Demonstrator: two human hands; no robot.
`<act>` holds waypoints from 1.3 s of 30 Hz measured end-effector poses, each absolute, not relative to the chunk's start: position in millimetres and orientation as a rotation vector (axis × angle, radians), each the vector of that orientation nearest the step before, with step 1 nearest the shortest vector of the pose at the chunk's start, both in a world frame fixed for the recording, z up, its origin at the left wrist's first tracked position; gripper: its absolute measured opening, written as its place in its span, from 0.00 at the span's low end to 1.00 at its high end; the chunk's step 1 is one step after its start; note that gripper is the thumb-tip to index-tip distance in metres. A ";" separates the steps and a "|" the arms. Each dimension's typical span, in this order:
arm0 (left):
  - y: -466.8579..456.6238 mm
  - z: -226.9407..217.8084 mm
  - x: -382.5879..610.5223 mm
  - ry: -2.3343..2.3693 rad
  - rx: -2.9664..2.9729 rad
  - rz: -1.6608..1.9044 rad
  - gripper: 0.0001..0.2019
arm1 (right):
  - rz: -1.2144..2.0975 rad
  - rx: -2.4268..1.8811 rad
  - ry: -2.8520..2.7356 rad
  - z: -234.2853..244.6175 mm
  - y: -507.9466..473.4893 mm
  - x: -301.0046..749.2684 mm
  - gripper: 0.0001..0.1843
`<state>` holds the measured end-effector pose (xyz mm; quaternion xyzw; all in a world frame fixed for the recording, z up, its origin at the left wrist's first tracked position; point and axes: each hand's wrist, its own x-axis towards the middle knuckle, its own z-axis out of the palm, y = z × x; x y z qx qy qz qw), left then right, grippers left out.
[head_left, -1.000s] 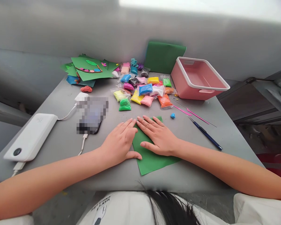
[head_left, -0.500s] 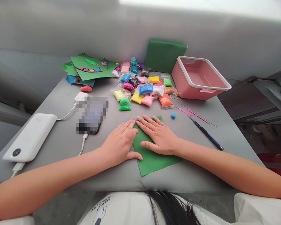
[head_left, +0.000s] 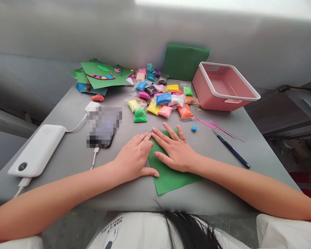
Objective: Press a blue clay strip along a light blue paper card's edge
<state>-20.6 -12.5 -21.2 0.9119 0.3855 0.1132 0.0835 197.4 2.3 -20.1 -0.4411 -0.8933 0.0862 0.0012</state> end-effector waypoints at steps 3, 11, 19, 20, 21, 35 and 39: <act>-13.2 -18.7 -19.9 1.194 2.768 0.344 0.49 | 0.233 -1.461 -2.768 -18.1 1.1 199.2 0.36; -20.4 -12.2 -23.8 1.351 2.834 0.354 0.59 | 0.068 -1.590 -2.701 -15.9 2.7 224.1 0.34; -25.1 -7.9 -22.2 1.408 2.865 0.198 0.56 | -0.038 -1.804 -2.669 -12.1 6.2 244.7 0.34; -24.6 -7.7 -22.1 1.400 2.870 0.168 0.55 | -0.038 -1.817 -2.674 -10.6 6.6 243.8 0.35; -23.8 -7.6 -22.2 1.386 2.876 0.143 0.54 | -0.040 -1.825 -2.678 -9.4 6.9 242.2 0.35; -16.0 -7.6 -23.5 1.361 2.895 0.213 0.44 | -0.158 -1.777 -2.513 -14.3 1.5 245.1 0.35; -14.7 -6.5 -23.1 1.355 2.858 0.290 0.33 | -0.067 -1.456 -2.578 -12.4 -0.2 231.3 0.27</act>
